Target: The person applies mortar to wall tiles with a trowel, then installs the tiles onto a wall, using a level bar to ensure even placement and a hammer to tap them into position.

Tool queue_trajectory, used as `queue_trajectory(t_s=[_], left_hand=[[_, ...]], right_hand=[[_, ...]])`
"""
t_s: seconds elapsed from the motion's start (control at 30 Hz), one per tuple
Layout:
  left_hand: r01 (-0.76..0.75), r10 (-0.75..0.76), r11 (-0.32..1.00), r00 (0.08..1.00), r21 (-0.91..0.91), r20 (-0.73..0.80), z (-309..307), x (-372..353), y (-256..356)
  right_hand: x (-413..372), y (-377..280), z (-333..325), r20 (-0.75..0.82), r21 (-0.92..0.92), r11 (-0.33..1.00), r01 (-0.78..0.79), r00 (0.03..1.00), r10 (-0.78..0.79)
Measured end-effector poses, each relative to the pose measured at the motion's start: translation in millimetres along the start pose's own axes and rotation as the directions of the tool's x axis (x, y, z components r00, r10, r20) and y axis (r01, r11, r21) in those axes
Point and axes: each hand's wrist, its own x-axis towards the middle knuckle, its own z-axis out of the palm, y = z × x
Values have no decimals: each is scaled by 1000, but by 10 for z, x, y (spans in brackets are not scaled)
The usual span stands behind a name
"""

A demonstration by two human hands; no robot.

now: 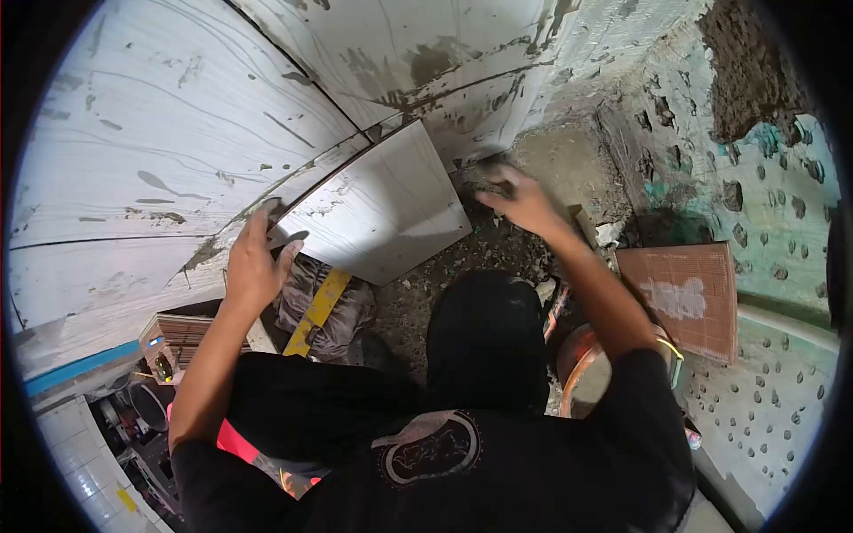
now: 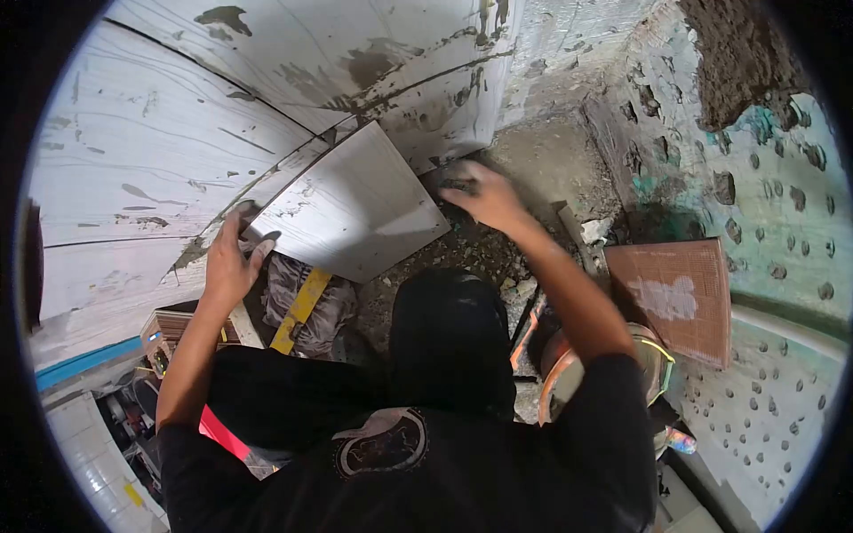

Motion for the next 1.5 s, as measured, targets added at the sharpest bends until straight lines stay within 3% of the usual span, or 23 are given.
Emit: queue_trajectory(t_s=[0.07,0.1,0.13,0.2,0.23,0.27,0.33,0.43,0.57,0.63,0.7,0.77,0.8,0.9,1.03,1.13,1.17,1.23,1.27,1.3,1.4,1.43,1.5], left_hand=[[4,-7,999,996,35,93,-21,37,-8],[-73,73,993,997,88,2,36,26,-73],[-48,41,991,997,125,60,-3,19,-50],[-32,-2,981,985,189,173,-62,-15,41],[-132,114,986,980,98,166,-45,-15,50],[-67,32,993,949,101,315,-70,-53,92],[-106,91,994,955,35,284,-8,-135,286],[-124,104,992,913,25,395,4,-105,536],[-171,168,985,910,-24,380,-119,166,1060],[-299,307,951,900,-74,311,-128,364,1385],[-422,435,900,856,-107,279,-112,595,1763],[-546,551,834,824,-72,131,50,825,2058],[-530,538,843,829,-92,155,137,970,2201],[-507,513,858,836,-85,194,307,1374,2628],[-548,552,834,823,-68,132,706,1759,2986],[-617,613,787,779,-14,135,942,2040,3046],[-655,649,755,749,0,133,1011,2140,3024],[-715,707,699,696,31,126,1010,2289,3036],[-739,729,673,671,38,135,1025,2354,3052],[-763,751,645,644,43,150,1026,2399,3086],[-758,686,646,630,95,364,883,2561,3222],[-775,717,626,618,93,323,910,2591,3187],[-793,720,600,594,109,357,924,2681,3170]], right_hand=[[313,-205,364,-110,278,935,218,975,-195],[413,-259,487,73,397,916,56,993,-92],[472,-318,538,254,476,871,-123,967,-2],[434,-384,545,222,370,928,-39,974,-48],[391,-392,527,208,311,950,-1,976,-67],[317,-378,509,205,341,939,32,973,-108],[181,-306,466,195,396,913,103,962,-194],[46,-266,469,105,541,836,95,978,-179],[-190,-277,48,-94,654,756,43,995,25],[-233,-48,-36,-507,568,784,251,857,93],[-482,-124,-177,-809,459,882,111,464,362],[-622,398,-46,-550,811,582,66,427,718],[-659,624,61,-355,928,370,45,404,843],[-629,813,102,-182,983,128,131,609,772],[-305,1053,-119,-185,966,6,257,679,710],[-47,1369,-266,-99,987,-21,158,711,696],[39,1442,-280,-121,974,-63,219,731,671],[288,1562,-320,-139,971,-36,236,683,717],[369,1638,-332,-145,969,-25,245,649,747],[490,1870,-290,-143,976,-16,218,690,709],[615,1810,-296,-111,979,-30,203,647,754],[654,1823,-292,-115,973,-60,223,695,710],[717,1812,-294,-120,977,-30,209,668,735]])
